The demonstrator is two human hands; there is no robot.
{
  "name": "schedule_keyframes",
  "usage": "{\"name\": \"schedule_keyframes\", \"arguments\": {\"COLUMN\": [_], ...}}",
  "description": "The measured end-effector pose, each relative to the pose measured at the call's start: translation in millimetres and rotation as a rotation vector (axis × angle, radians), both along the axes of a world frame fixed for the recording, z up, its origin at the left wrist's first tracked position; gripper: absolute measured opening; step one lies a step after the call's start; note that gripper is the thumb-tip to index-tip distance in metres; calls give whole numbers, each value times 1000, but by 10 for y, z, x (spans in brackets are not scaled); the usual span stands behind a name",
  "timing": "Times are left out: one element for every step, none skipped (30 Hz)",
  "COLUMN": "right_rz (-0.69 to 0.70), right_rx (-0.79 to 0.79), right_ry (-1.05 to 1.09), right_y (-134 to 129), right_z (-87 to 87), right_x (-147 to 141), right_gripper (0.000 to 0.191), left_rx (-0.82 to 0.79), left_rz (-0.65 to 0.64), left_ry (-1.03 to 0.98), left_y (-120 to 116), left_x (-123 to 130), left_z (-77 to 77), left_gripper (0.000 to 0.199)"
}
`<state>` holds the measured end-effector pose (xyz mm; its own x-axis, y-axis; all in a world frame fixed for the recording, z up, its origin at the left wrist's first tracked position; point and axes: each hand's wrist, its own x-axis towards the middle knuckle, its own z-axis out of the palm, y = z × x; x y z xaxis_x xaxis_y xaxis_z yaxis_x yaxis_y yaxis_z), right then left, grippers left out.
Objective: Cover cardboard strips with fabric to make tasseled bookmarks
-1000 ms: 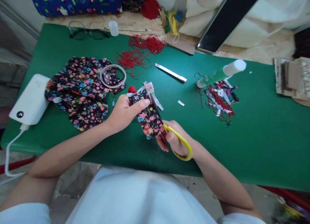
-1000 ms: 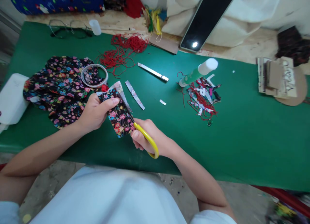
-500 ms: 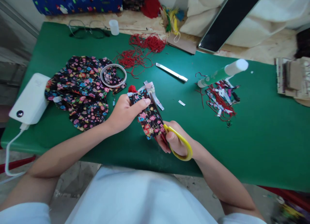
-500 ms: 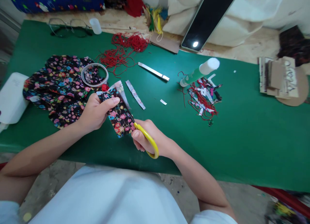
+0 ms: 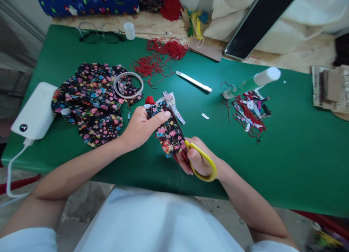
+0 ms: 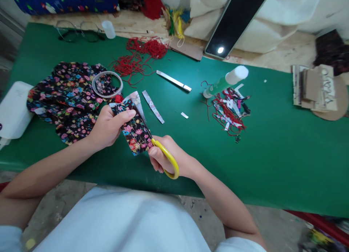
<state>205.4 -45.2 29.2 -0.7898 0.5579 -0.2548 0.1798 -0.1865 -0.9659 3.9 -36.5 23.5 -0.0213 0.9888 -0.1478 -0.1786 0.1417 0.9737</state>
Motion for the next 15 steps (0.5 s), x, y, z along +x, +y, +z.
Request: {"name": "schedule_keyframes", "arguments": {"right_rz": [-1,0,0,1,2,2,1,1,-1,-2,-3,-2,-1,0,1], "right_rx": [-7,-13,-18,-20,-21,-21,-23,-27,-34,-43,-51,-58,-64,-67,-68], "right_ry": [-1,-2,-3,-3,-3,-3,-2,-1,-2,-4,-6,-10,-12,-15,-15], "right_y": [-2,-3,-4,-6,-7,-8,-10,-11,-13,-14,-15,-15,-15,-14,-14], "right_z": [-2,-5,-9,-12,-14,-15,-14,-12,-9,-6,-2,1,4,5,5], "right_x": [1,2,4,6,9,11,13,14,14,13,12,11,9,8,8], "right_gripper": [71,71,71,71,71,71,71,70,70,70,70,71,71,72,72], "left_rx": [-4,-8,-9,-8,-6,-2,0,1,0,-5,-12,-18,-23,-26,-27], "left_rz": [2,3,4,5,4,1,-2,-5,-7,-8,-6,-3,1,4,5], "left_ry": [0,2,3,4,4,2,1,-1,-1,-1,-1,0,1,1,1], "left_y": [0,-1,-1,-1,-1,-1,-1,-1,0,0,1,2,2,2,2], "left_x": [1,1,2,2,3,4,5,6,7,9,10,11,12,13,14], "left_z": [3,5,7,9,11,14,18,22,26,30,34,37,39,39,39], "left_gripper": [26,26,26,26,26,26,27,27,27,28,28,28,29,30,31]}}
